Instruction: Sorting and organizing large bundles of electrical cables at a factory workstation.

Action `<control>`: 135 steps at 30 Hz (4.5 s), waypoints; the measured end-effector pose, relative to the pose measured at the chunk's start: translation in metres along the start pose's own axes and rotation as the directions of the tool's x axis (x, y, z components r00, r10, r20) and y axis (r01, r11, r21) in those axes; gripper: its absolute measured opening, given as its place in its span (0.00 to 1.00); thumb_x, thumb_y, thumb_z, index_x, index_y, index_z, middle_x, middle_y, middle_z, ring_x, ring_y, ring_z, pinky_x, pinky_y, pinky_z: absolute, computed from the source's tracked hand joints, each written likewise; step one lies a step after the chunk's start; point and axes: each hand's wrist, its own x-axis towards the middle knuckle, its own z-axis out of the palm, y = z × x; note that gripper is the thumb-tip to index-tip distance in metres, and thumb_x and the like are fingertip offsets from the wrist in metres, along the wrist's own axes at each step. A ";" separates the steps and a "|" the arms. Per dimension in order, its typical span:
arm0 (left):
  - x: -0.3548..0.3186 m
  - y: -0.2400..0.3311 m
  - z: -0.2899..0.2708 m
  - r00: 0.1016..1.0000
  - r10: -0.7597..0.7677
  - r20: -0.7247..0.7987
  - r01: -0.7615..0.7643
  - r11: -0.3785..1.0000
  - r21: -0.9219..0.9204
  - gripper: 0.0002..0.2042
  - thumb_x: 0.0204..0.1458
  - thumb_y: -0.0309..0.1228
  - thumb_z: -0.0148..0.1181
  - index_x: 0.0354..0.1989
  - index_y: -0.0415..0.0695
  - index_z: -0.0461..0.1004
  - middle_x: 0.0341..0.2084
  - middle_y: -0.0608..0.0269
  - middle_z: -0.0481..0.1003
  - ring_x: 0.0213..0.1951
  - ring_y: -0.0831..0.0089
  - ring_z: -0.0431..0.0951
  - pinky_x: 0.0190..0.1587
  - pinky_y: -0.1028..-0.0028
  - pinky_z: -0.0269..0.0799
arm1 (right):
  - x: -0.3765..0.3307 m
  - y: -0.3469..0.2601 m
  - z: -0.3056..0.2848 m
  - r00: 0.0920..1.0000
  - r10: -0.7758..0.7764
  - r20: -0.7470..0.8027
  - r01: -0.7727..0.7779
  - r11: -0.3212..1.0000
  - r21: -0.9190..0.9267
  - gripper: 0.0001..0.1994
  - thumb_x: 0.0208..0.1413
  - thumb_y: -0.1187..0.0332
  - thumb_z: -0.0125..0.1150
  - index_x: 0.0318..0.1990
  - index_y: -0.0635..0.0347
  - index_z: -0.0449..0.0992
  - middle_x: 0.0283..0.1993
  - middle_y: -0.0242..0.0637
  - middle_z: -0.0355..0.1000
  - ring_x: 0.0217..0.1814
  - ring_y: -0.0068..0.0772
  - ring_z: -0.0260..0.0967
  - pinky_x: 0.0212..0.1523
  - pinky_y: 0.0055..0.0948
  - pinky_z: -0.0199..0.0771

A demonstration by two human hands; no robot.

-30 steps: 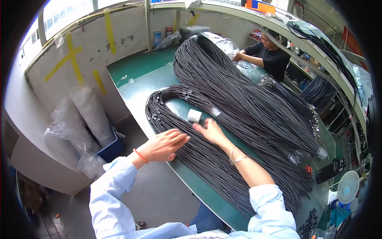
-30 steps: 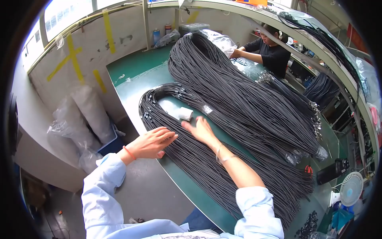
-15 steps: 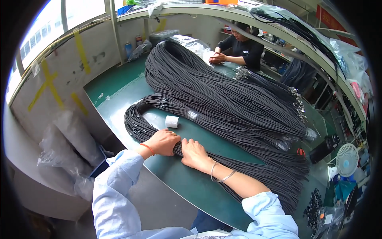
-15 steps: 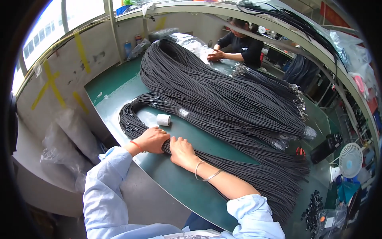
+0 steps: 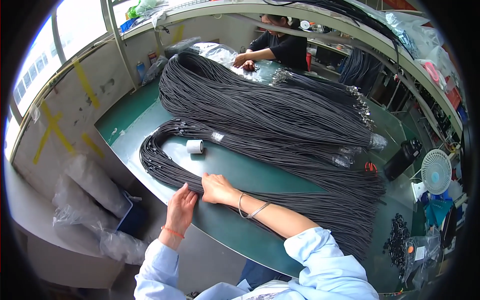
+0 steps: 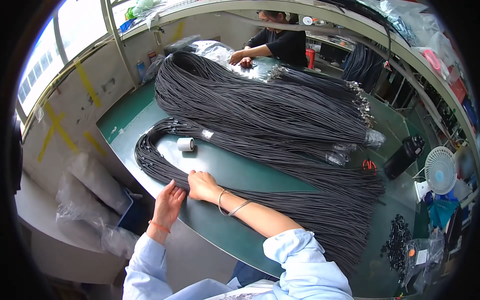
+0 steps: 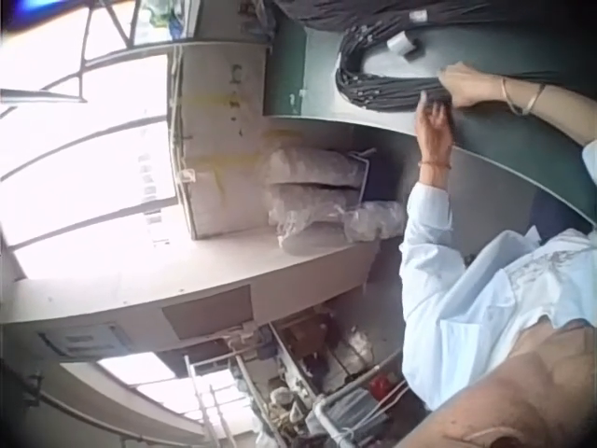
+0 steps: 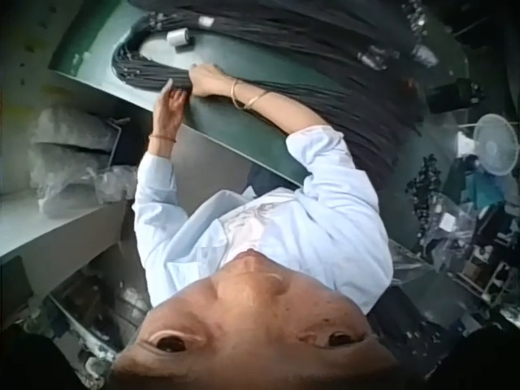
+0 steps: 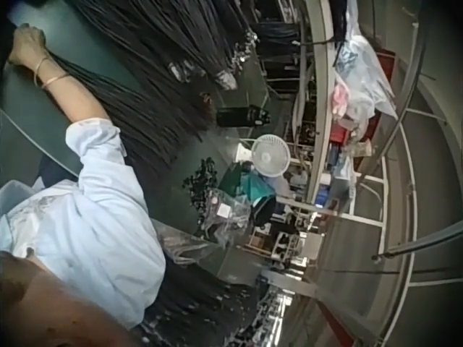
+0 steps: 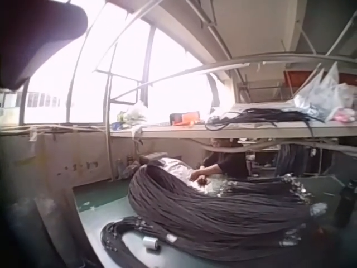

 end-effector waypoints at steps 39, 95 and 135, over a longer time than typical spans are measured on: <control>0.022 0.065 0.060 0.948 -0.278 -0.156 0.217 0.202 0.955 0.11 0.57 0.37 0.65 0.37 0.41 0.77 0.39 0.58 0.78 0.42 0.75 0.77 0.46 0.70 0.74 | 0.011 0.007 -0.033 0.966 0.092 0.243 -0.116 0.989 0.087 0.25 0.39 0.62 0.65 0.44 0.73 0.75 0.38 0.62 0.77 0.46 0.60 0.77 0.49 0.46 0.77; 0.051 0.034 -0.028 0.459 0.079 0.885 -0.525 -0.780 0.342 0.31 0.42 0.23 0.69 0.59 0.49 0.72 0.54 0.59 0.65 0.64 0.53 0.61 0.67 0.54 0.59 | 0.067 0.060 -0.044 0.815 -0.350 0.462 -0.374 0.291 0.881 0.21 0.31 0.83 0.64 0.40 0.75 0.74 0.24 0.45 0.74 0.22 0.34 0.74 0.22 0.30 0.75; 0.136 0.088 0.074 0.920 -0.105 0.376 -0.386 -0.090 0.918 0.22 0.41 0.23 0.69 0.48 0.40 0.75 0.41 0.55 0.72 0.44 0.58 0.75 0.44 0.62 0.73 | 0.018 0.007 -0.051 0.964 -0.247 -0.101 0.239 0.968 -0.080 0.19 0.39 0.78 0.63 0.42 0.72 0.70 0.36 0.51 0.74 0.37 0.54 0.78 0.36 0.45 0.79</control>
